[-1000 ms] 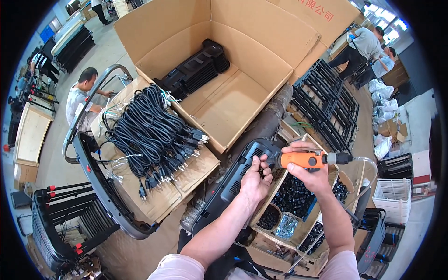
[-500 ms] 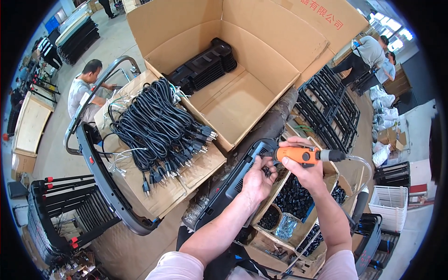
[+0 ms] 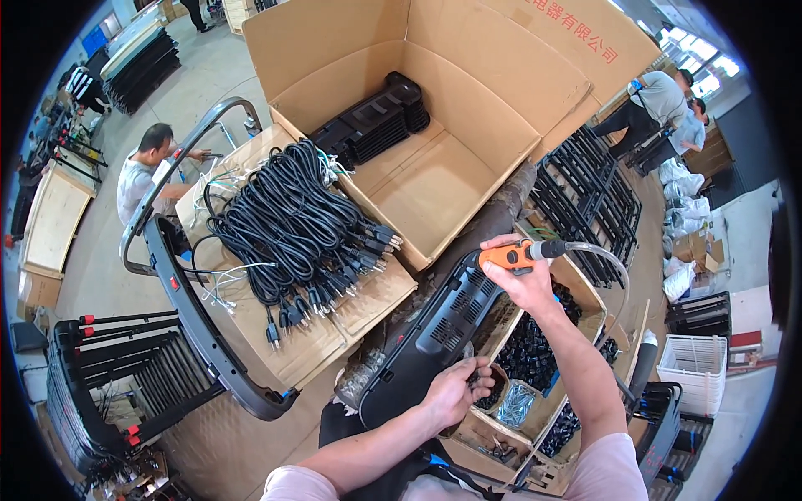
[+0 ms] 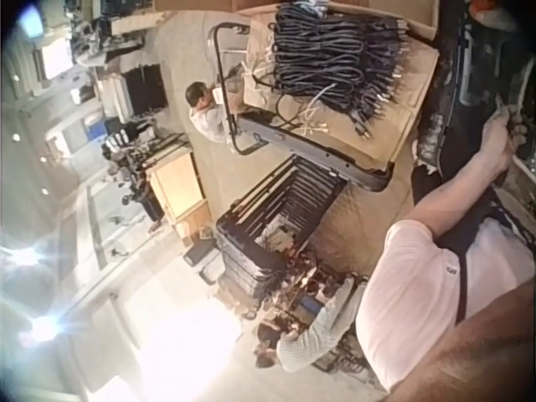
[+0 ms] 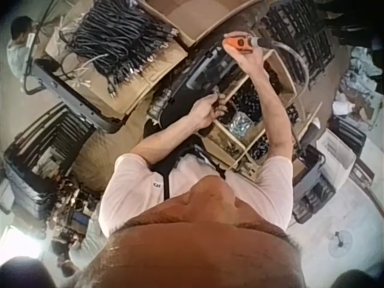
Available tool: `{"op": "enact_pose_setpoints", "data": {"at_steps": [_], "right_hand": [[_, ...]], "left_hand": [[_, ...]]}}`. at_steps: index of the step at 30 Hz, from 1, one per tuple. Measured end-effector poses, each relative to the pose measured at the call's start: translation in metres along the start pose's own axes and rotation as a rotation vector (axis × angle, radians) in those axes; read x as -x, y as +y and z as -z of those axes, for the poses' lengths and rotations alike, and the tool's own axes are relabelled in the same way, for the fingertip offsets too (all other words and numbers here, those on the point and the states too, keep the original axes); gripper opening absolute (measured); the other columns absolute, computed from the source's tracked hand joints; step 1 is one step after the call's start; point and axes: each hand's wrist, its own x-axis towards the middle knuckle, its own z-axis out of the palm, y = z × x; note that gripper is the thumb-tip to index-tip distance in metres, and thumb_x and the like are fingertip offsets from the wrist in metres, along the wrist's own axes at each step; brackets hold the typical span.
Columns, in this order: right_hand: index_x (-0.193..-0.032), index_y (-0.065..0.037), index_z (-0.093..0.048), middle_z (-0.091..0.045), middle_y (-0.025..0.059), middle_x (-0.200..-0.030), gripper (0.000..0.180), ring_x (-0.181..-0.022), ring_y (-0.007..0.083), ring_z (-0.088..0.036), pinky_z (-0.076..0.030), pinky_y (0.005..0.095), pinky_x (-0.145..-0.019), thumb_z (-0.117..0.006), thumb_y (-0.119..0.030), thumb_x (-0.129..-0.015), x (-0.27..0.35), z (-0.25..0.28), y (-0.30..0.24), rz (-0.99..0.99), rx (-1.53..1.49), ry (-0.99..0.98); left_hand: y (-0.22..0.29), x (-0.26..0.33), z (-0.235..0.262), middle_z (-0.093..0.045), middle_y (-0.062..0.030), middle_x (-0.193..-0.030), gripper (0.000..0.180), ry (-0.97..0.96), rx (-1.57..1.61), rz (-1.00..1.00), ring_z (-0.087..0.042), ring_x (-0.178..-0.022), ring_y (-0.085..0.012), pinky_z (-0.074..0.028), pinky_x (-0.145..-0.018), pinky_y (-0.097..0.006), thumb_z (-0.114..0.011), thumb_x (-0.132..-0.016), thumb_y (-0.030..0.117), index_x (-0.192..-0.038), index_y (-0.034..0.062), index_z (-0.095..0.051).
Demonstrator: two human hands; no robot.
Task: Assemble plastic components onto a metal frame using a power screwdriver.
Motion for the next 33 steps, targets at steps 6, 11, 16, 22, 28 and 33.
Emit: {"op": "enact_pose_setpoints", "data": {"at_steps": [6,11,16,22,28,33], "right_hand": [[-0.111,-0.004,-0.07,-0.071,0.0049,-0.104,0.029,-0.097,0.0133,-0.066,-0.055,0.0302,-0.088,-0.081,-0.006,-0.085,0.006,-0.015,-0.003,0.013,0.017,-0.001],[-0.122,-0.002,-0.066,-0.073,0.008,-0.112,0.046,-0.109,0.0163,-0.067,-0.054,0.0341,-0.097,-0.084,-0.01,-0.081,0.01,-0.007,0.002,-0.032,-0.01,0.098],[-0.126,-0.002,-0.065,-0.073,0.0094,-0.117,0.047,-0.11,0.0161,-0.068,-0.054,0.0341,-0.099,-0.083,-0.01,-0.084,0.059,0.013,-0.059,0.054,-0.073,0.259],[-0.128,-0.001,-0.063,-0.074,0.0125,-0.118,0.049,-0.111,0.0189,-0.069,-0.055,0.036,-0.101,-0.082,-0.012,-0.084,0.213,0.052,-0.094,-0.023,-0.048,0.539],[-0.134,0.0,-0.059,-0.072,0.0166,-0.122,0.053,-0.114,0.0225,-0.069,-0.055,0.0388,-0.103,-0.079,-0.006,-0.085,0.327,0.068,-0.092,-0.13,-0.123,0.793],[-0.135,0.0,-0.058,-0.071,0.0151,-0.122,0.055,-0.11,0.0198,-0.068,-0.054,0.0364,-0.1,-0.08,-0.005,-0.084,0.36,0.09,-0.054,-0.095,-0.158,0.817]], "left_hand": [[-0.003,0.043,0.035,-0.063,-0.0071,-0.104,0.031,0.055,-0.154,-0.017,-0.064,-0.091,-0.0193,-0.055,-0.083,-0.034,-0.04,-0.114,0.022,-0.127,0.0018,-0.06],[-0.003,0.051,0.051,-0.065,-0.007,-0.106,0.032,0.065,-0.303,-0.059,-0.063,-0.095,-0.019,-0.054,-0.087,-0.035,-0.04,-0.114,0.023,-0.124,0.0023,-0.062],[0.01,0.071,0.048,-0.067,-0.007,-0.109,0.035,0.068,-0.5,-0.067,-0.064,-0.1,-0.0165,-0.054,-0.093,-0.033,-0.041,-0.114,0.027,-0.124,0.001,-0.063],[-0.025,0.047,0.062,-0.067,-0.0077,-0.112,0.03,0.041,-0.883,0.277,-0.064,-0.101,-0.0163,-0.053,-0.091,-0.029,-0.048,-0.111,0.019,-0.13,0.0004,-0.062],[-0.083,-0.034,0.11,-0.069,-0.0127,-0.115,0.039,0.15,-1.457,0.6,-0.066,-0.106,-0.0226,-0.056,-0.091,-0.037,-0.056,-0.104,0.022,-0.132,-0.0026,-0.062],[-0.112,-0.066,0.15,-0.068,-0.0248,-0.13,0.051,0.4,-2.309,0.137,-0.064,-0.122,-0.0416,-0.053,-0.097,-0.05,-0.054,-0.1,0.037,-0.131,-0.0014,-0.066]]}}
